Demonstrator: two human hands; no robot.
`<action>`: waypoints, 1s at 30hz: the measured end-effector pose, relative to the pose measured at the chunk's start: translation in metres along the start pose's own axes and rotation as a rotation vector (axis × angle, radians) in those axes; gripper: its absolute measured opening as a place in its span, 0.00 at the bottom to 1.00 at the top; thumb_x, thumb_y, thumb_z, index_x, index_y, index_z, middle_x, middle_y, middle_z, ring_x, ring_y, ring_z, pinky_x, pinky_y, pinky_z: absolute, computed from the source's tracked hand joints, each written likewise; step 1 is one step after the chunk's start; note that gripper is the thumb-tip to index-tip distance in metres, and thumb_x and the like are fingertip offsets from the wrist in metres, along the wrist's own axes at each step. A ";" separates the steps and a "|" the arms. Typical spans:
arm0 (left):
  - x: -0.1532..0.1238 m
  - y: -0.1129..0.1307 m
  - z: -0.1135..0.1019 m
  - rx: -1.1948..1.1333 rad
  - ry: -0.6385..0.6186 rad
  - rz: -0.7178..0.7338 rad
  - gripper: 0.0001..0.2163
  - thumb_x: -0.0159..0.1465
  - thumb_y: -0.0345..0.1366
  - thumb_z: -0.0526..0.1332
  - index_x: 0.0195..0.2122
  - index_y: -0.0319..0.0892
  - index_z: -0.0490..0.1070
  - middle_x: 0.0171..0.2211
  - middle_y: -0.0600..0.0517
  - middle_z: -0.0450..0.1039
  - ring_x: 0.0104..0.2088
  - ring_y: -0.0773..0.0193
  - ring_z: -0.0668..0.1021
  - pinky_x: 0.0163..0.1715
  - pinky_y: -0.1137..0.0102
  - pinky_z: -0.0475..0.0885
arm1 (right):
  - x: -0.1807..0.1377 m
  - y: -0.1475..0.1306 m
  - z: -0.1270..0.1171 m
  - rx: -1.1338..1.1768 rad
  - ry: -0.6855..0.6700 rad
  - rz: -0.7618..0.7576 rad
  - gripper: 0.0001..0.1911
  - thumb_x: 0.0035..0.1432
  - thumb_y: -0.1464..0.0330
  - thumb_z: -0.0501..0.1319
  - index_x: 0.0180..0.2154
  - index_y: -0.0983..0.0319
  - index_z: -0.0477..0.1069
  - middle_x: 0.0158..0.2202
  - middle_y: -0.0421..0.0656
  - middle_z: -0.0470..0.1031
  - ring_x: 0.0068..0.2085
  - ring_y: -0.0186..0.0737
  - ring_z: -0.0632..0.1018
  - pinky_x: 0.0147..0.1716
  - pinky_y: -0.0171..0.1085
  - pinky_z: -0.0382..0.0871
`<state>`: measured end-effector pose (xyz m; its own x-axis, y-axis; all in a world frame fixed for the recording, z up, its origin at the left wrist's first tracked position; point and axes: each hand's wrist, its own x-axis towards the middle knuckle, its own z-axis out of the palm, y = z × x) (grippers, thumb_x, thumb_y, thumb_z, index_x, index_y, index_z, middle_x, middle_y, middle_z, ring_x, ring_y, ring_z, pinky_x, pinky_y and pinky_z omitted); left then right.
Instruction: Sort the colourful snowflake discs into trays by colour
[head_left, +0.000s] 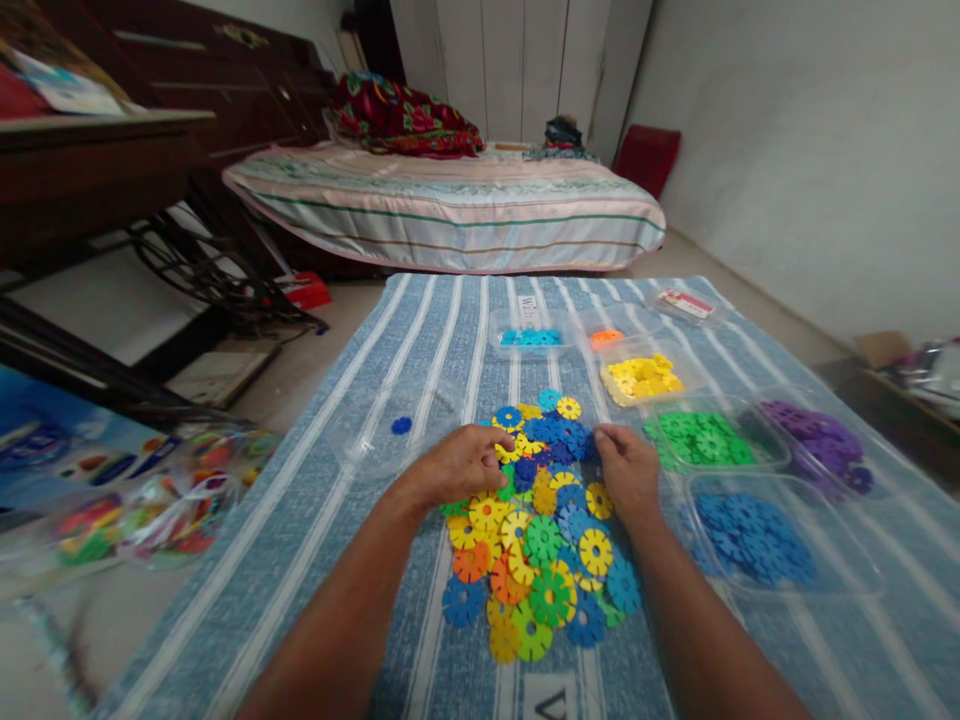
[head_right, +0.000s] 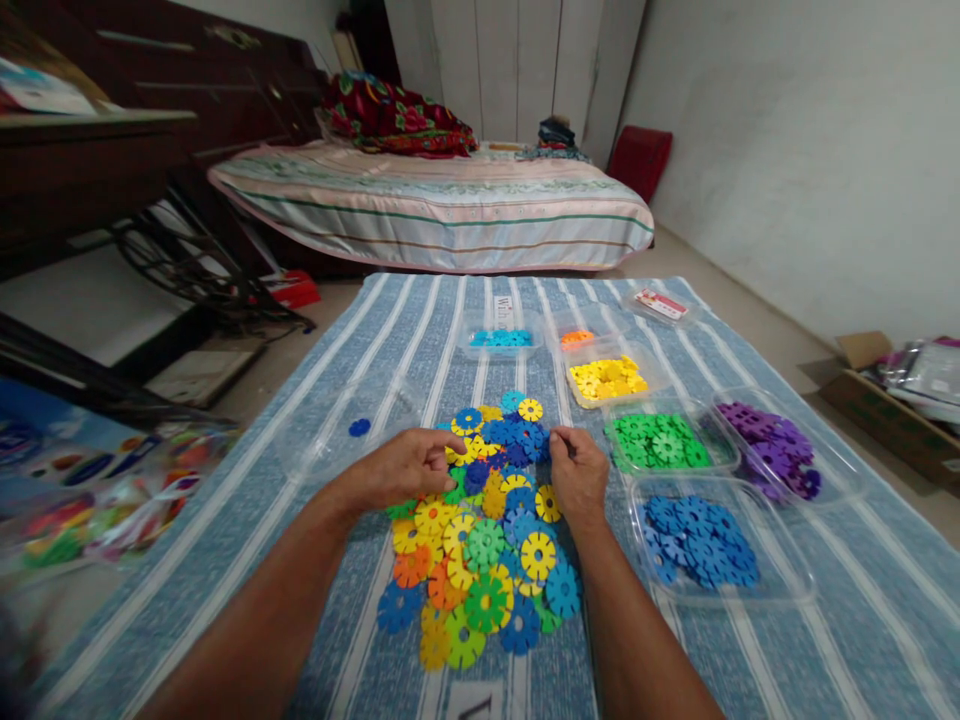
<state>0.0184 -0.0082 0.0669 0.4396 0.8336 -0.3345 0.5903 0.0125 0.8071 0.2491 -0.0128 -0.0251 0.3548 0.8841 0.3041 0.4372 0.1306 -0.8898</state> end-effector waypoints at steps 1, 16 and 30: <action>-0.001 0.002 -0.003 0.014 -0.004 -0.004 0.18 0.48 0.31 0.59 0.42 0.36 0.69 0.16 0.62 0.60 0.18 0.74 0.63 0.20 0.76 0.56 | 0.000 0.000 0.000 -0.002 0.001 -0.003 0.13 0.52 0.61 0.56 0.31 0.61 0.75 0.30 0.42 0.75 0.33 0.40 0.74 0.36 0.38 0.67; 0.056 0.083 0.039 -0.113 0.028 0.350 0.13 0.54 0.31 0.59 0.41 0.36 0.71 0.22 0.56 0.69 0.22 0.72 0.69 0.25 0.75 0.65 | -0.001 -0.006 -0.001 0.009 0.014 0.005 0.14 0.52 0.61 0.56 0.31 0.62 0.76 0.29 0.42 0.76 0.32 0.41 0.74 0.32 0.38 0.67; -0.003 0.046 0.040 0.691 -0.070 0.141 0.05 0.52 0.36 0.60 0.23 0.41 0.70 0.25 0.52 0.70 0.28 0.64 0.70 0.27 0.71 0.60 | 0.001 0.001 0.001 0.025 0.008 0.014 0.13 0.51 0.61 0.57 0.30 0.61 0.75 0.29 0.42 0.75 0.31 0.39 0.74 0.34 0.38 0.68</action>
<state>0.0716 -0.0322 0.0856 0.5721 0.7640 -0.2985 0.8090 -0.4656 0.3588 0.2494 -0.0111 -0.0264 0.3672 0.8824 0.2941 0.4114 0.1295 -0.9022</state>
